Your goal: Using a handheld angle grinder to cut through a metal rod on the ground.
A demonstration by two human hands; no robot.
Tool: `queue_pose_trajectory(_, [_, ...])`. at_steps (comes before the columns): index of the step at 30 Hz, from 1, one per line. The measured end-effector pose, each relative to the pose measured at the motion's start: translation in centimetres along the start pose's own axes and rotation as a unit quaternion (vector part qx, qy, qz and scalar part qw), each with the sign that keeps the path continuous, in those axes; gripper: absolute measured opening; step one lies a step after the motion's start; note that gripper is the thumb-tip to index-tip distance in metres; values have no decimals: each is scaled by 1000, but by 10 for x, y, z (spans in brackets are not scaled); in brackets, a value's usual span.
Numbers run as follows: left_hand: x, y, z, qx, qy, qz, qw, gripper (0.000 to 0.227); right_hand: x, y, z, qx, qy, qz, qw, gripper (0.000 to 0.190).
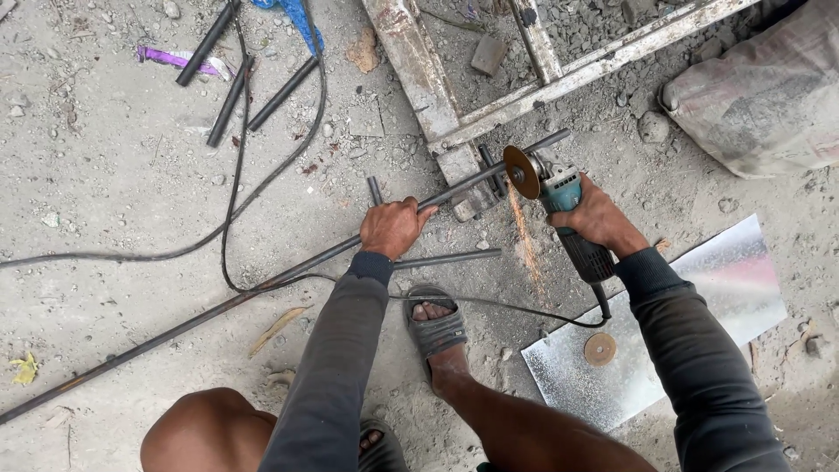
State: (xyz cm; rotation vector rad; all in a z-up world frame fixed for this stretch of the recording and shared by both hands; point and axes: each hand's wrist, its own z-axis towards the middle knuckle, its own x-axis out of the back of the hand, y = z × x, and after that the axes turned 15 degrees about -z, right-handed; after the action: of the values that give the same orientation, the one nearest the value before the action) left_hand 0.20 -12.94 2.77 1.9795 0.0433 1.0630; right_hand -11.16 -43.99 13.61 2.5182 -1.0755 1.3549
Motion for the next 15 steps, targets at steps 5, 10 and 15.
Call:
queue_pose_trajectory(5, [-1, -1, 0, 1, 1, 0, 1000, 60, 0, 3, -6, 5, -11, -2, 1000, 73])
queue_pose_trajectory(10, [-3, -1, -1, 3, 3, 8, 1000, 59, 5, -8, -15, 8, -16, 5, 1000, 73])
queue_pose_trajectory(15, [-4, -2, 1, -6, 9, 8, 1000, 58, 4, 1, -7, 2, -16, 17, 1000, 75])
